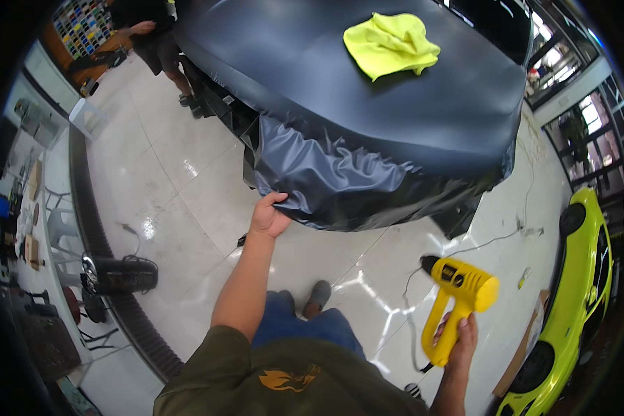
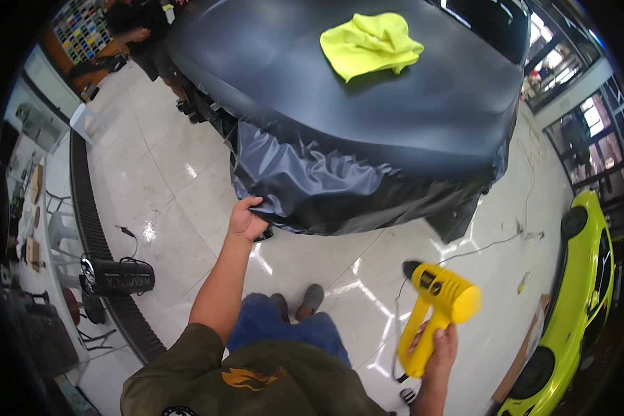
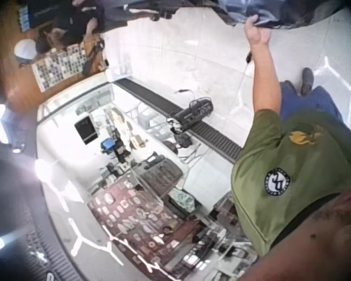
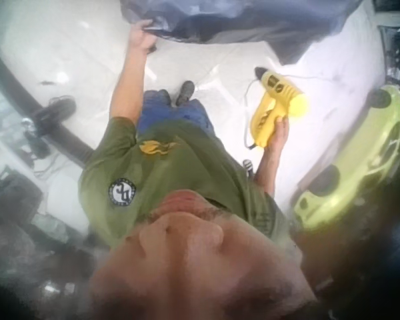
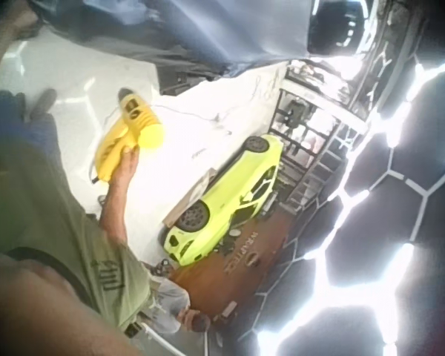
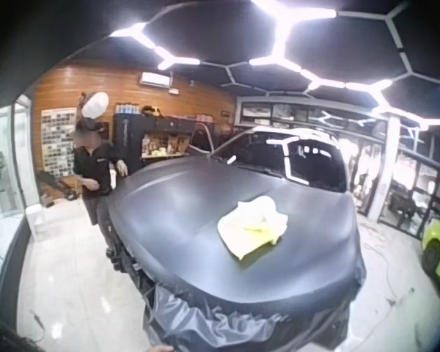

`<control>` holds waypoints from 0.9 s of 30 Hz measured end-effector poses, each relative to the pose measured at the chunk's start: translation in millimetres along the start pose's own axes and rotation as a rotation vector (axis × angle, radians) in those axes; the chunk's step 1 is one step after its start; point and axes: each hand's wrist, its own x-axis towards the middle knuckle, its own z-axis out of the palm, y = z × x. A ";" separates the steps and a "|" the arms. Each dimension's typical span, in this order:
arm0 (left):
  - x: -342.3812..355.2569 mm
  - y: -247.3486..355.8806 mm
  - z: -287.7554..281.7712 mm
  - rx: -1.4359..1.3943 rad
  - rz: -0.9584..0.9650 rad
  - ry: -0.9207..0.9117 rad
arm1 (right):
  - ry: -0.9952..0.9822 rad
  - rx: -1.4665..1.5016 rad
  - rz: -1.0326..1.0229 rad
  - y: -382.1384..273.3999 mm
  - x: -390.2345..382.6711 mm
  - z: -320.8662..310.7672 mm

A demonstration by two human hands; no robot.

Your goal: The person applies a matte vinyl wrap to a car hood using a yellow squeegee, a red squeegee, and a heat gun. They smooth the film, heat and stretch edges, and tuck excess material while another person assists nearby.

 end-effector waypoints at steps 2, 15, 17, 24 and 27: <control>-4.9 9.7 4.6 -0.005 -0.050 0.001 | 0.030 0.062 -0.034 -1.7 -5.5 25.3; -15.3 17.9 21.0 -0.116 -0.284 -0.012 | 0.415 -0.009 -0.139 27.7 -105.7 160.4; -15.0 18.1 16.9 -0.061 -0.270 0.019 | 0.326 0.068 -0.252 -2.8 -110.6 185.7; -13.2 30.9 21.4 -0.043 -0.282 -0.018 | 0.077 -0.020 -0.309 -53.5 -68.8 251.9; -11.0 27.1 12.0 -0.032 -0.246 -0.024 | -0.009 -0.049 -0.278 -62.3 -56.0 263.3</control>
